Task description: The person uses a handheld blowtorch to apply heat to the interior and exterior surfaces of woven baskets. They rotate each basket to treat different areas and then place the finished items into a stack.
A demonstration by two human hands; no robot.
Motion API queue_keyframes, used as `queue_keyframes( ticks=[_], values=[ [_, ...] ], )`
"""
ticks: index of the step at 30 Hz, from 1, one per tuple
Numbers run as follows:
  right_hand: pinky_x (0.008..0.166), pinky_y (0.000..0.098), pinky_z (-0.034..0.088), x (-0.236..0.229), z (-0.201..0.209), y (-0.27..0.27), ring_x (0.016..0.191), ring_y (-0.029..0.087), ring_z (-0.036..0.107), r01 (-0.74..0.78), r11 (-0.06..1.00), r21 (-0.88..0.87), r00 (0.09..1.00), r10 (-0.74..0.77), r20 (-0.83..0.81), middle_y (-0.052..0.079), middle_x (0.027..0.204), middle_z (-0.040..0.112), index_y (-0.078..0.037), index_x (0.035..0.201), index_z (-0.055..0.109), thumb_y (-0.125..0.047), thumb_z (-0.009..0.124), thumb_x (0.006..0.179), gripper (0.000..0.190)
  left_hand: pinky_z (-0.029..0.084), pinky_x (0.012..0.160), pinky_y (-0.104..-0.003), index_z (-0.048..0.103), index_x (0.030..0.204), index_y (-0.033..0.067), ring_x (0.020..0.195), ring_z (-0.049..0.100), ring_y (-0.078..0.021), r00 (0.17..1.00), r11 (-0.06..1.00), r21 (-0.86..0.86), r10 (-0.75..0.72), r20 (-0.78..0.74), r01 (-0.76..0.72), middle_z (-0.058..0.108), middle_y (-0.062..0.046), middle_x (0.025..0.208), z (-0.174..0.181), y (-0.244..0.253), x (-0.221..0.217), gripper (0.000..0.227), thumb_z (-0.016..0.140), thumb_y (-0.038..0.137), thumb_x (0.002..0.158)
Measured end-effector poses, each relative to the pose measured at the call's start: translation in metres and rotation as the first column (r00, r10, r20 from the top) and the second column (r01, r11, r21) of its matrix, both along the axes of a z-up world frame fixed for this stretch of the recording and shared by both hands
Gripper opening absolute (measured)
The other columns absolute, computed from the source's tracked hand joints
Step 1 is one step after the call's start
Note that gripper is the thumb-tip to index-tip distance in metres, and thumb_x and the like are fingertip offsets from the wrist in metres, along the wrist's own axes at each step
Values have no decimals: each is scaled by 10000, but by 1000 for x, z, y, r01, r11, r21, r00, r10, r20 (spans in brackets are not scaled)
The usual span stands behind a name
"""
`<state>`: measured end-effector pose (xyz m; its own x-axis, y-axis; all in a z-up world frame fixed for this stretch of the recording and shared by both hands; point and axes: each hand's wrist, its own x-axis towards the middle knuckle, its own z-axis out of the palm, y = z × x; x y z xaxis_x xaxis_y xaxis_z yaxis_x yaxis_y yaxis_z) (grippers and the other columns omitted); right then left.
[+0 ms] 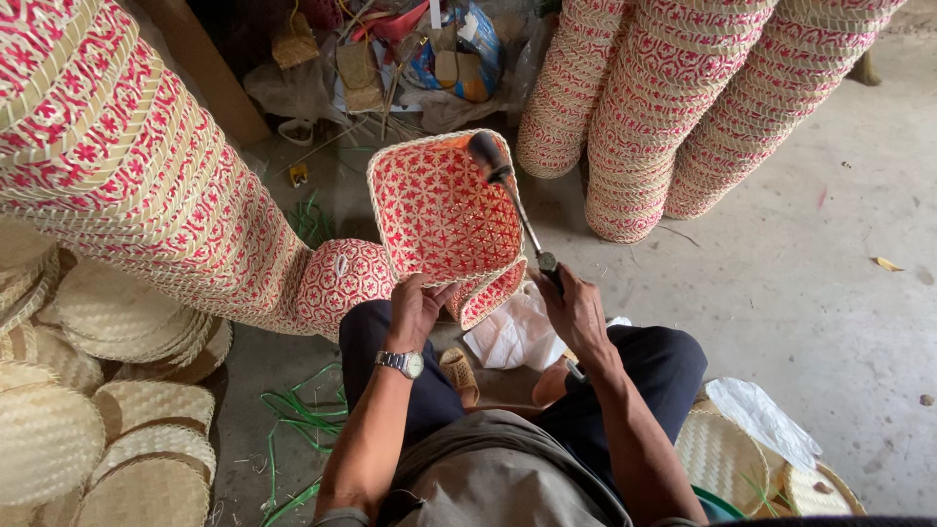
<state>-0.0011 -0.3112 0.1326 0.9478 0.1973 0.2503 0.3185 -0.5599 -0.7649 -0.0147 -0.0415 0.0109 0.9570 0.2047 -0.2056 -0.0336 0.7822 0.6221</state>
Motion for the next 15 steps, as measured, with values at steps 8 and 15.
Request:
queue_keyframes(
  ticks=[8, 15],
  values=[
    [509, 354, 452, 34, -40, 14, 515, 160, 547, 322, 937, 139, 946, -313, -83, 86, 579, 588, 13, 837, 641, -427, 815, 890, 476, 627, 839, -404, 677, 1099, -14, 883, 748, -243, 997, 977, -211, -32, -65, 17, 754, -151, 1040, -35, -55, -4, 281, 510, 144, 938],
    [452, 323, 450, 84, -59, -1, 500, 117, 585, 274, 914, 298, 962, -254, -104, 37, 636, 603, -48, 878, 619, -331, 766, 936, 324, 542, 878, -450, 468, 1463, 126, 1120, 636, -228, 932, 973, 119, -150, -331, 199, 568, 2, 1422, 8, -64, -32, 661, 681, 364, 885]
  ],
)
